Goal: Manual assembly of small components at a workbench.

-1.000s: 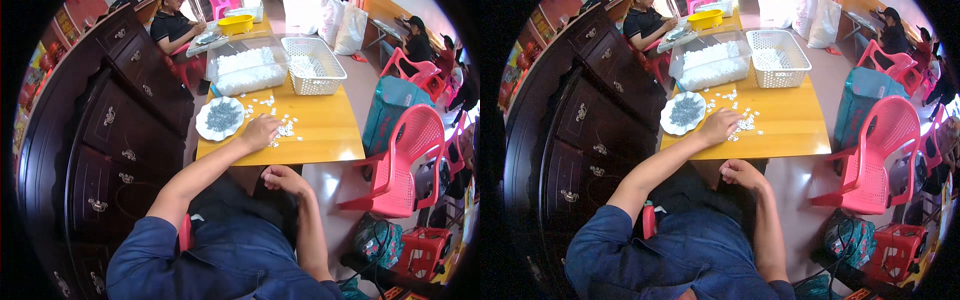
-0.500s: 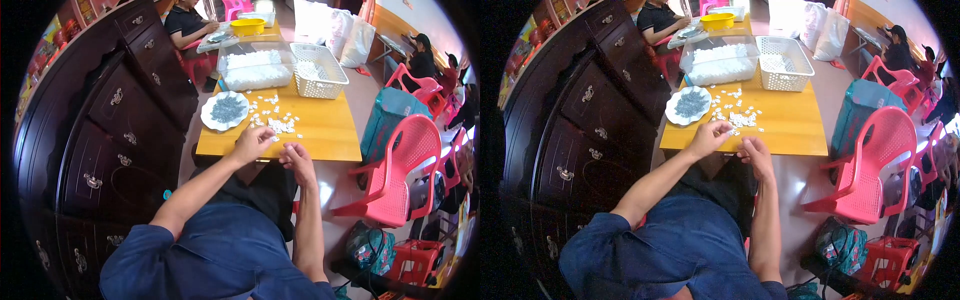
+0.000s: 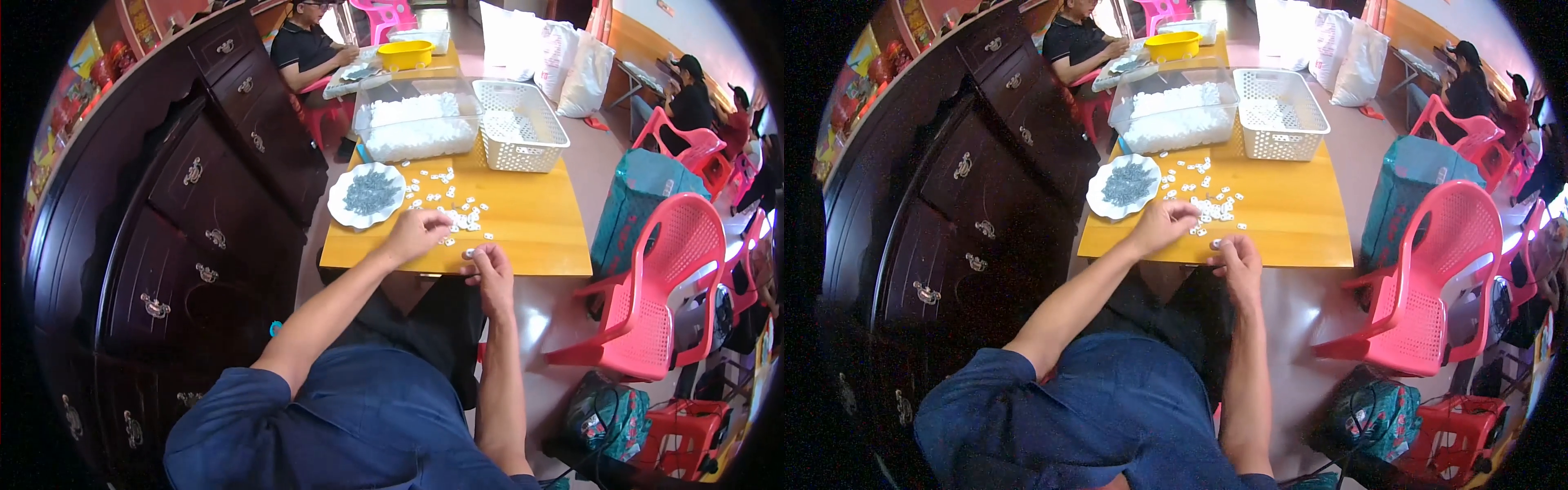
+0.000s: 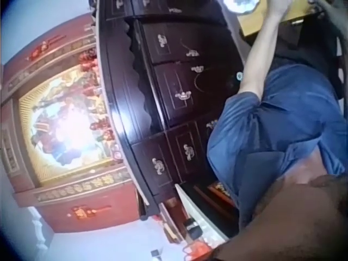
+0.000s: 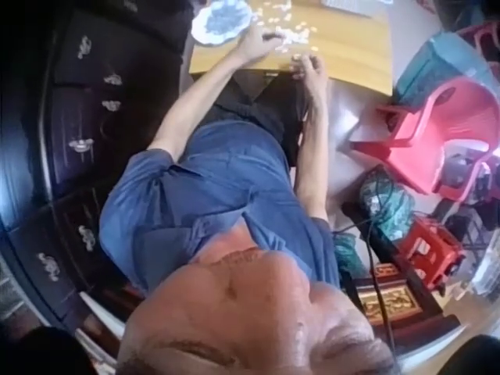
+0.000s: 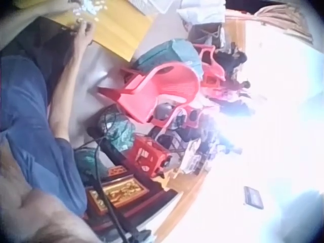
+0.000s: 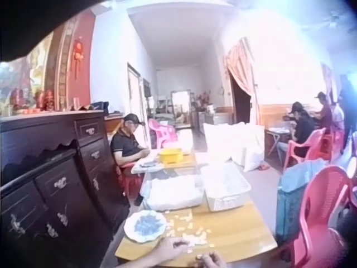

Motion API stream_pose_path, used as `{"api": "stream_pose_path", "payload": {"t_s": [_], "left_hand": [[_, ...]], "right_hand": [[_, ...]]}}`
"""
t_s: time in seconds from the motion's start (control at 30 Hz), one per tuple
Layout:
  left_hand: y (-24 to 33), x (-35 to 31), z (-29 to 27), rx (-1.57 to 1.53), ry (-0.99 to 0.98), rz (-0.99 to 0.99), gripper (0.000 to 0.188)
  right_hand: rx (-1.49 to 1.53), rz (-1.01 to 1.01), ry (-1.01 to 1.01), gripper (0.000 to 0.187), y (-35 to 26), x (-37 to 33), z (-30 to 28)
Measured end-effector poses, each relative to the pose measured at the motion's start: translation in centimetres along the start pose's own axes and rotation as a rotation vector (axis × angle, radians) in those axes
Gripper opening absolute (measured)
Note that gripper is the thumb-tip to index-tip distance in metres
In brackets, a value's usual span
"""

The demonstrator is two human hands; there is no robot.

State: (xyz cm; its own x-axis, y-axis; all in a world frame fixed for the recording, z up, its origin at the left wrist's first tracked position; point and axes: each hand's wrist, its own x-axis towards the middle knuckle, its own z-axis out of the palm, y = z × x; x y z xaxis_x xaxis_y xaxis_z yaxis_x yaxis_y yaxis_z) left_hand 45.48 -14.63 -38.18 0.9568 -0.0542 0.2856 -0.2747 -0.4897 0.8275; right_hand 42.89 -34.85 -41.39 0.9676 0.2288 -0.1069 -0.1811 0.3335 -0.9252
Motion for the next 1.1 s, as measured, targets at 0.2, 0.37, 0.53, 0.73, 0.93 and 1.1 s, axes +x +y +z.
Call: {"api": "stream_pose_path", "payload": {"t_s": [0.2,0.37,0.53,0.73,0.93,1.1], "left_hand": [[-2.8,7.0,-1.1,0.55,-0.017,0.085,0.014],[-4.5,9.0,-0.5,0.7,-0.096,0.133,0.012],[-6.6,9.4,-0.8,0.731,-0.113,0.154,0.011],[-5.7,9.9,-0.9,0.809,-0.173,0.165,0.01],[-4.6,10.8,-1.2,0.912,-0.313,0.168,0.009],[-4.5,10.4,-1.7,0.719,-0.251,0.059,0.008]], "right_hand": [[0.057,-0.066,0.108,0.013,-0.3,0.4,-0.4],[0.089,-0.066,0.123,0.017,-0.1,0.4,-0.9],[0.12,-0.056,0.115,0.017,-0.5,0.5,-0.6],[0.122,-0.102,0.122,0.015,-0.5,0.7,-1.1],[-0.003,-0.229,0.207,0.015,0.5,1.2,-1.2],[-0.058,-0.269,0.241,0.014,0.5,1.2,-1.1]]}}
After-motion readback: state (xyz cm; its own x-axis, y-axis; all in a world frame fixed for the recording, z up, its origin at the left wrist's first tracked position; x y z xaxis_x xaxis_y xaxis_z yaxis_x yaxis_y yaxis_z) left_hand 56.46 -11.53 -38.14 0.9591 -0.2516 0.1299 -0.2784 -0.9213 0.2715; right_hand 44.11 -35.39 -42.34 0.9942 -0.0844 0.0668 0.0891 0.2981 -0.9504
